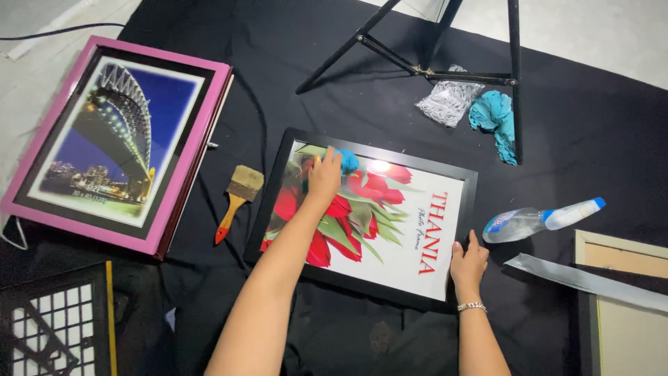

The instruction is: The person is cleaning the glass of a picture frame by spraying it with cleaner and wiping it thoroughly with a cloth.

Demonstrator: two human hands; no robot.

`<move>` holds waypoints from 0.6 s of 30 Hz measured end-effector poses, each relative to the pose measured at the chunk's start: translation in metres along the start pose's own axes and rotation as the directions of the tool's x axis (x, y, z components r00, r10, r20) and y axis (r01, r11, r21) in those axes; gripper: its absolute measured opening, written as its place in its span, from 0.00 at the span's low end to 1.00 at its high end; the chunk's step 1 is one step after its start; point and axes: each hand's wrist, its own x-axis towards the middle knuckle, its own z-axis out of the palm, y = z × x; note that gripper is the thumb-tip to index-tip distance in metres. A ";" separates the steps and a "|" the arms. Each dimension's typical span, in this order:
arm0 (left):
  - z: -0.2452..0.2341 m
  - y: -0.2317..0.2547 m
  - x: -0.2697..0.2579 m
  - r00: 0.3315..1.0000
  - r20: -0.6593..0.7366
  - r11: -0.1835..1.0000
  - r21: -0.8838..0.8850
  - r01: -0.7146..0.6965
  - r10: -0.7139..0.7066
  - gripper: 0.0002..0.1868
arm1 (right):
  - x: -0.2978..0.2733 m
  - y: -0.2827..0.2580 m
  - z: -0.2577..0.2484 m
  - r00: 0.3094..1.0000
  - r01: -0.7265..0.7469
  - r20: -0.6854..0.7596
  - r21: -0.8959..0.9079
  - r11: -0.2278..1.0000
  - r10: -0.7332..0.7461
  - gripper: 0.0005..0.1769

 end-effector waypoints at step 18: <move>-0.061 -0.036 -0.069 0.944 0.301 0.990 -0.003 -0.139 0.133 0.25 | -0.004 -0.002 0.000 1.000 0.005 0.012 -0.017 1.000 -0.004 0.32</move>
